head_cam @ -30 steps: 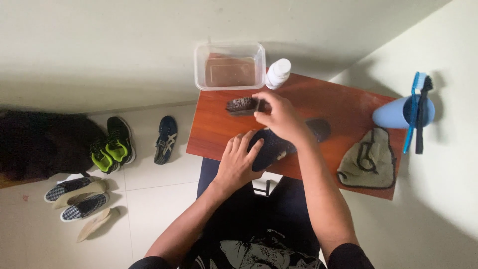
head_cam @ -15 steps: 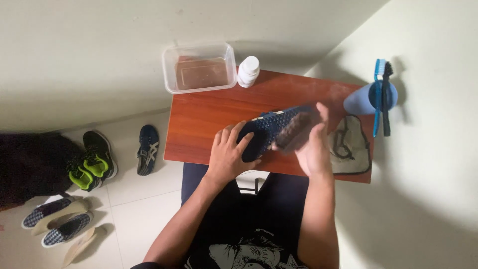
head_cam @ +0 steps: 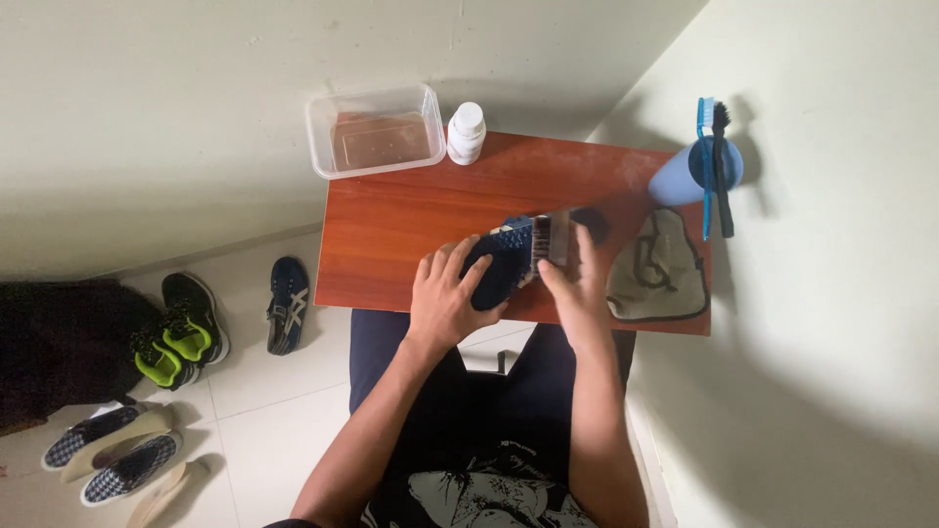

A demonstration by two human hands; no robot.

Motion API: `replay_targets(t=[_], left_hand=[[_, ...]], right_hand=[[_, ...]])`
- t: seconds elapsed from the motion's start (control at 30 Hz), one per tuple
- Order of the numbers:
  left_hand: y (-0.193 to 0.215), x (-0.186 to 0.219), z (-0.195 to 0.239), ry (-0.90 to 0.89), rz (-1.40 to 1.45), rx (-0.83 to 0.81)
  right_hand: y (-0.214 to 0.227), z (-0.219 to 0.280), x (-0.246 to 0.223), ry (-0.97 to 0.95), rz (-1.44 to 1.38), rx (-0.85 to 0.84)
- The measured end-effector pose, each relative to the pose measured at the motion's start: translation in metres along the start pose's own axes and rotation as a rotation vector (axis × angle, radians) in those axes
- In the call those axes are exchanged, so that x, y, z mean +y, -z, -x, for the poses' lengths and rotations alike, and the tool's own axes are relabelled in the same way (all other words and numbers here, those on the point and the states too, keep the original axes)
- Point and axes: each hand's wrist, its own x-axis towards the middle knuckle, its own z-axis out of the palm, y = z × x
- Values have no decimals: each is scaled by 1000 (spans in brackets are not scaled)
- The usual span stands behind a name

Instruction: The person cleans the sole of a blue sneaker using a brush. They dip the brush into a container of liquid and scrub the textured bottom of the shoe repeatedly.

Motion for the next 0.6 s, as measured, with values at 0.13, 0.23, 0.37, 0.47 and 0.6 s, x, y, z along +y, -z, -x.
replay_targets(t=[0.13, 0.23, 0.37, 0.47, 0.6], left_hand=[[2, 16, 2, -30, -8, 18], [4, 23, 6, -32, -14, 61], [4, 26, 13, -27, -49, 78], [7, 25, 13, -44, -41, 92], [6, 23, 14, -71, -32, 104]], right_hand=[[-7, 8, 23, 299, 440, 114], [-13, 15, 31, 309, 627, 91], [-21, 19, 62, 235, 662, 137], [-22, 20, 63, 226, 627, 142], [-17, 14, 43, 343, 804, 185]])
